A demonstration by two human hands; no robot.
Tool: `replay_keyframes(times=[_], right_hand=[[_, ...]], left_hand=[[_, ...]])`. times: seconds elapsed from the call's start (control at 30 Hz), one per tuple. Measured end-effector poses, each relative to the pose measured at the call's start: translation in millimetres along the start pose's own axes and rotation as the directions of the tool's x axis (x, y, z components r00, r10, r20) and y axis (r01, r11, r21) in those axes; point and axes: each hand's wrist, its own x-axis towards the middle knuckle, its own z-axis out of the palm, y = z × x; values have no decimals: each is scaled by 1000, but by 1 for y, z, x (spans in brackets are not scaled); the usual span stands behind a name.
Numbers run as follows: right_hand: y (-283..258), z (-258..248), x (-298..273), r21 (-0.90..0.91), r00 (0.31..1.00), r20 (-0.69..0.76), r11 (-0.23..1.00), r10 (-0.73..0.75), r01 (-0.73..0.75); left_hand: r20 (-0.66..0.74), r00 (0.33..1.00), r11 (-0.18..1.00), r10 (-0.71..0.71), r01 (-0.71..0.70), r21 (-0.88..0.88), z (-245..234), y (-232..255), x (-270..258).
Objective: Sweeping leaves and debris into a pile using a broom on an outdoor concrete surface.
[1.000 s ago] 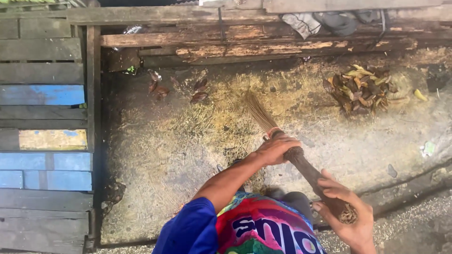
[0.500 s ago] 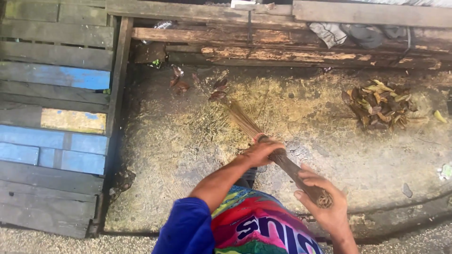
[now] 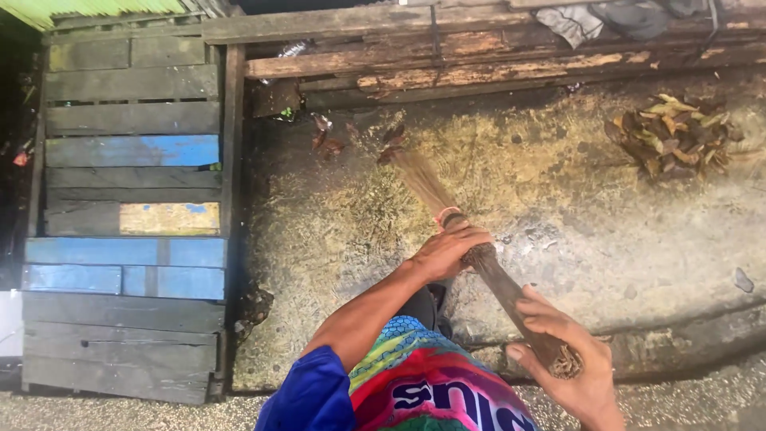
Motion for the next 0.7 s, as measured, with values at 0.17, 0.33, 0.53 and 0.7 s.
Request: replay_keyframes(times=[0.17,0.33,0.53,0.7], right_hand=[[28,33,0,25,998,67,1000,1,-3],[52,94,38,105,984,147,991,-98,83],[31,201,133,222,991,104,973,-85,60],[51,292,190,257,972,223,966,-76,17]], left_hand=[[127,978,983,-164,151,106,-29,-27,-33],[178,962,973,-209,187,134,-74,-85,-62],[125,952,958,-278,264,116,-165,-161,-114],[36,923,913,-383,373,165,-257,-201,-152]])
